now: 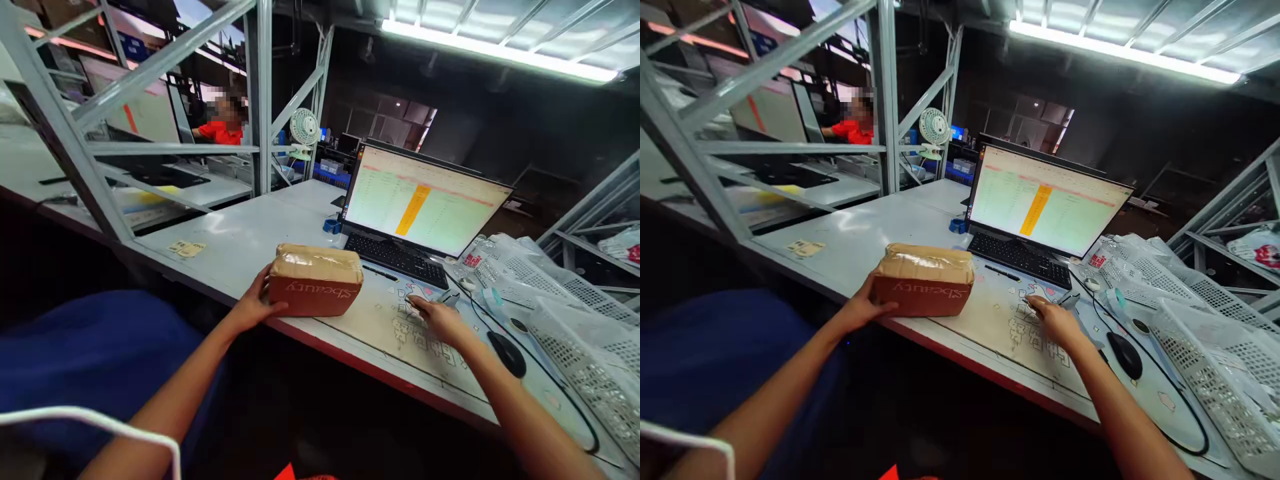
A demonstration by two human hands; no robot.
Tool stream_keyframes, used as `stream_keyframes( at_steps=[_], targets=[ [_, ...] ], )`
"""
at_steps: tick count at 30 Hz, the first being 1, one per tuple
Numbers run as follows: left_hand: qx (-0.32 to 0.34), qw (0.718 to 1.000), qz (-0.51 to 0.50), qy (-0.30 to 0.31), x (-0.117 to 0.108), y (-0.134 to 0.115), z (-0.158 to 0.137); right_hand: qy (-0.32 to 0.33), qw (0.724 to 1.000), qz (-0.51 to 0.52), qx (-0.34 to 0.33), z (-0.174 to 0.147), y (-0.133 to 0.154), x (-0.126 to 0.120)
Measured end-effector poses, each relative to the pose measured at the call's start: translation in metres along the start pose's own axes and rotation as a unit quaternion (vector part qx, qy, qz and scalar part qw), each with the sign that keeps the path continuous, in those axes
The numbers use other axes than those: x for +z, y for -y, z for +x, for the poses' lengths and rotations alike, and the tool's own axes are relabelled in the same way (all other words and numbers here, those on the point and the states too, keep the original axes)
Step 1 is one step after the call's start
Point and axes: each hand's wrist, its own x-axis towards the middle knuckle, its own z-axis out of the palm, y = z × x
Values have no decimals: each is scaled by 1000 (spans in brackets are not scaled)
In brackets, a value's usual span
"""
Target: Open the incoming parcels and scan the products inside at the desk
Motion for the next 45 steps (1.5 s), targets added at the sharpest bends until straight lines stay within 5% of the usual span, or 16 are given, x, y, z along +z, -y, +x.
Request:
stream_keyframes(
  at_steps=[2,5,7,10,13,16,20,23,27,31,33,37,41,45],
  targets=[
    [27,998,52,28,5,-10,7,16,1000,-5,24,-13,-3,23],
    [119,978,160,-60,20,-49,11,19,999,3,50,-21,-1,33],
    [202,943,231,-128,35,-78,9,-16,999,23,47,-17,3,17],
    [282,898,319,-114,62,-102,9,-98,994,24,35,1,21,-33],
    [287,883,340,-150,83,-95,20,-136,989,11,-49,28,70,-88],
    [267,884,332,-192,90,-78,30,-107,980,-3,-170,56,138,-123],
    [265,880,347,-185,87,-74,34,-58,959,-50,-274,78,210,-133],
    [308,867,341,-194,84,-77,33,-34,951,-97,-291,78,229,-129],
    [338,855,344,-189,82,-77,35,3,954,-177,-244,58,203,-136],
    [341,849,362,-180,77,-87,35,72,962,-254,-73,19,120,-131],
    [353,844,368,-169,74,-99,31,131,957,-258,6,-5,72,-104],
    [348,841,396,-119,74,-124,24,95,980,-150,95,-51,6,-8],
    [329,840,418,-105,95,-127,27,1,988,-106,111,-69,-3,61],
    [314,838,419,-156,116,-111,33,-75,995,3,64,-44,12,34]
  ],
)
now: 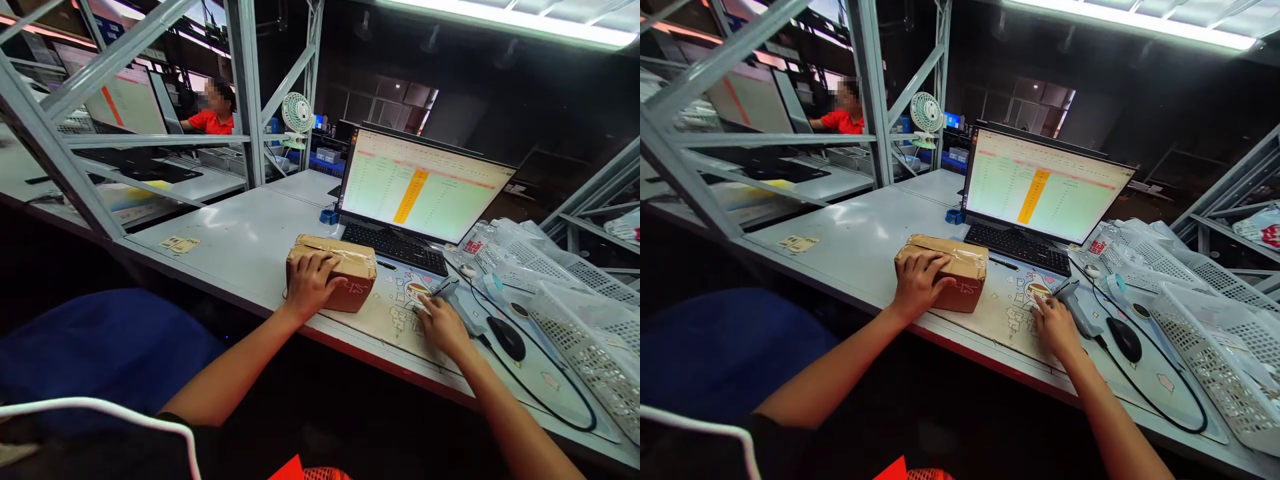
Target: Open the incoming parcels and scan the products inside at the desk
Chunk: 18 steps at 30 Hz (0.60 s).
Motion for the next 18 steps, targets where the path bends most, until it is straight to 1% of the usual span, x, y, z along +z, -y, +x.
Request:
stream_keyframes(
  at_steps=[1,3,4,5,6,8,10,12,14,16,18],
  targets=[
    [-7,1000,-5,-8,4,0,-1,-32,998,44,-31,15,10,-15],
    [-14,1000,-18,-15,6,0,-3,-103,981,130,-101,49,40,-46],
    [-13,999,-25,-17,5,0,-3,-126,969,163,-139,66,61,-59],
    [-10,999,-30,-19,3,0,-3,-130,958,183,-178,82,84,-71],
    [-8,999,-35,-20,0,1,-3,-116,953,186,-211,96,108,-80],
    [1,999,-44,-25,-7,2,-4,-63,951,156,-259,114,154,-92],
    [6,998,-52,-27,-12,2,-5,-4,953,102,-285,121,186,-99],
    [9,998,-59,-20,-16,2,-9,28,956,45,-290,123,201,-106],
    [9,998,-64,-5,-20,-1,-13,30,965,1,-261,126,201,-112],
    [3,998,-64,9,-26,-6,-14,19,979,-21,-200,135,196,-116],
    [-1,998,-55,41,-34,-8,-10,18,990,-20,-137,149,192,-112]
  ],
)
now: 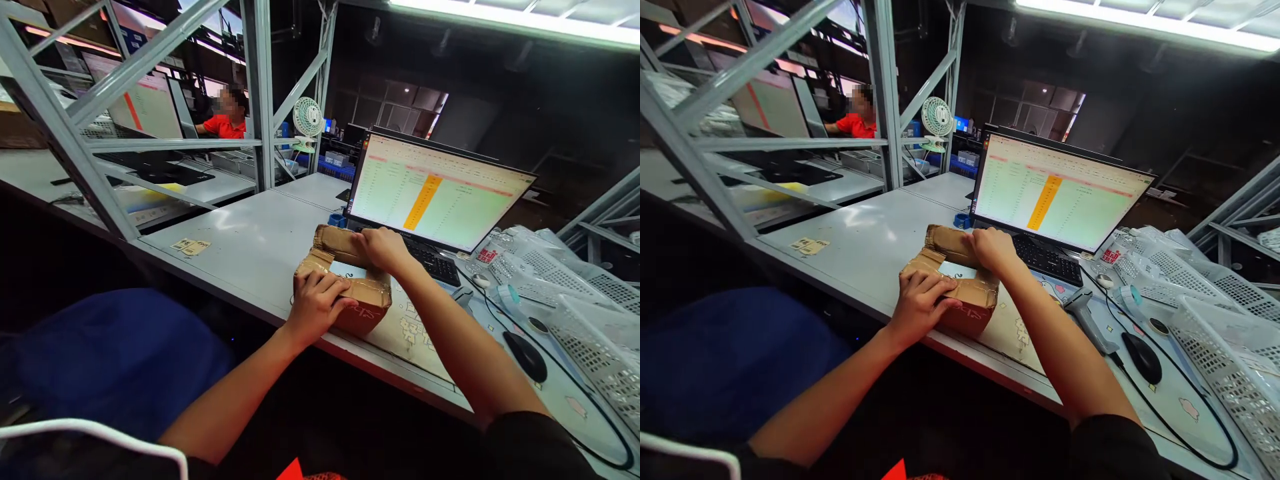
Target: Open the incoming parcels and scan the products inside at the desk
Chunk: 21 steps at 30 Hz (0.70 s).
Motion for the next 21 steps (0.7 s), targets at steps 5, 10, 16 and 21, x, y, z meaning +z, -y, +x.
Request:
stream_keyframes(
  at_steps=[5,10,16,21],
  targets=[
    [12,979,-4,205,-21,10,56,87,990,92,57,34,-9,28],
    [-61,945,53,317,-36,20,121,108,985,120,57,47,-18,41],
    [75,912,-14,403,-38,39,118,71,986,145,49,40,-19,42],
    [59,907,40,415,9,51,130,-12,984,168,57,31,-15,40]
  ],
)
